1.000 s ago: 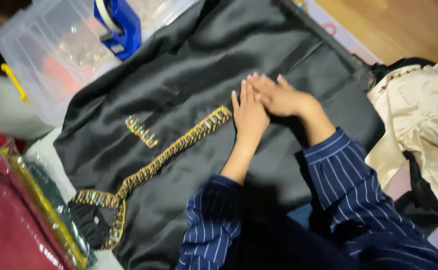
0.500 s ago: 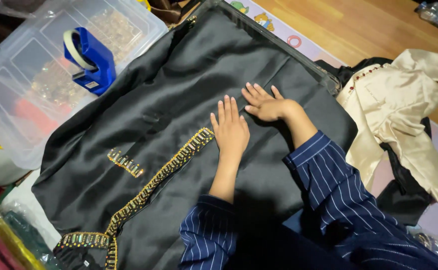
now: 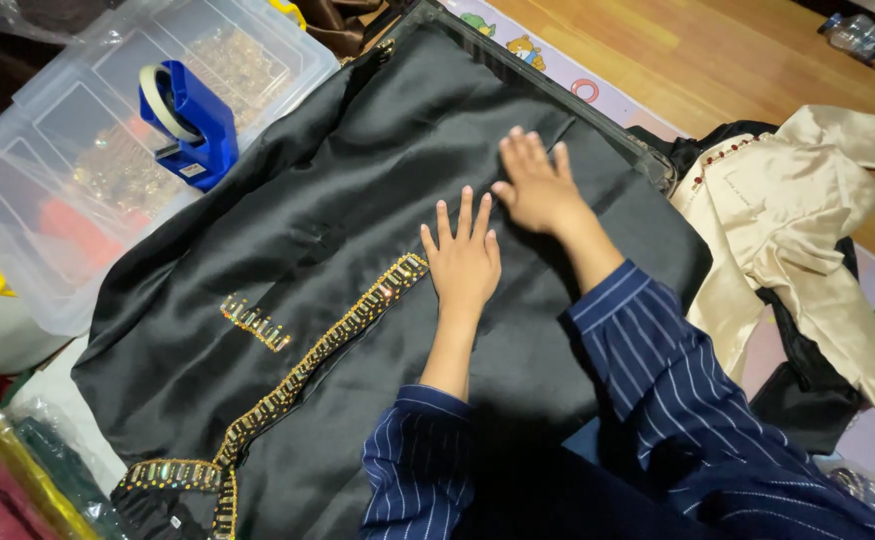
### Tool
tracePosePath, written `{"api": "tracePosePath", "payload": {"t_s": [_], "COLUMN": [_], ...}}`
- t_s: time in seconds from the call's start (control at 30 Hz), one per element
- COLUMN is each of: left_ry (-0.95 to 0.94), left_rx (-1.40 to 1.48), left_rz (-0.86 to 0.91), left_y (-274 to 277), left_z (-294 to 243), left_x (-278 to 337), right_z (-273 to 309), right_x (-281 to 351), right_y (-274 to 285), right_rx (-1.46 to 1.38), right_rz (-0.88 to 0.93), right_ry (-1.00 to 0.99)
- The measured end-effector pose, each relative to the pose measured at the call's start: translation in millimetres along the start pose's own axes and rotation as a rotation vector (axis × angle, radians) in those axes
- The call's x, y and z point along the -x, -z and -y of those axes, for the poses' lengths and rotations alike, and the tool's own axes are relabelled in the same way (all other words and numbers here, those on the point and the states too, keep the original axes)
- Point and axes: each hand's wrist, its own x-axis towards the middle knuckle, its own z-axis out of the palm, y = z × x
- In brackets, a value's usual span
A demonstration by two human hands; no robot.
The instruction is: Fold and smooth a decorated black garment on a flat surface
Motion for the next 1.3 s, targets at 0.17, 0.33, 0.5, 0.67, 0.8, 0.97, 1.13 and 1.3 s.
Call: {"api": "tracePosePath", "payload": {"t_s": [0.17,0.33,0.5,0.67,0.8,0.97,1.13,1.3], "left_ry": [0.058,0.047,0.011,-0.01,-0.052,-0.061,-0.065,0.04], "left_rx": [-0.011,-0.062,-0.035,-0.058,-0.052,0.193,0.315,0.021], "left_rz": [0.104,0.026,-0.091,-0.218,-0.366,-0.512,-0.58,-0.43], "left_y": [4.7,-15.7,-19.9,-18.8,-18.2,-21.7,-37.7,-26.4], "left_z": [-3.4,2.9,4.6,2.6,4.1,7.3,10.9,9.5], "left_x": [-4.1,-4.2,-2.9,-1.0,2.7,7.3,4.1,22.7], "right_z": [35.7,16.1,-24.0,-55.9,-54.8,-19.9,30.0,31.0], "right_x": [13.3,4.3,-19.2,-41.5,-37.0,-23.6,-1.4,-6.9], "right_y": [-17.5,-13.2,-21.5,-22.3,-8.8,-11.3,-37.2,-36.4], "right_rx": [-0.036,-0.02,-0.044,-0.068,-0.127,-0.066,-0.172,-0.088], "right_rz": [0.225,0.337,0.288,0.104,-0.087,-0.298,-0.084,0.077], "right_ry": [0.095,0.064,-0.023,-0.118,-0.197,-0.136,0.353,0.337]}}
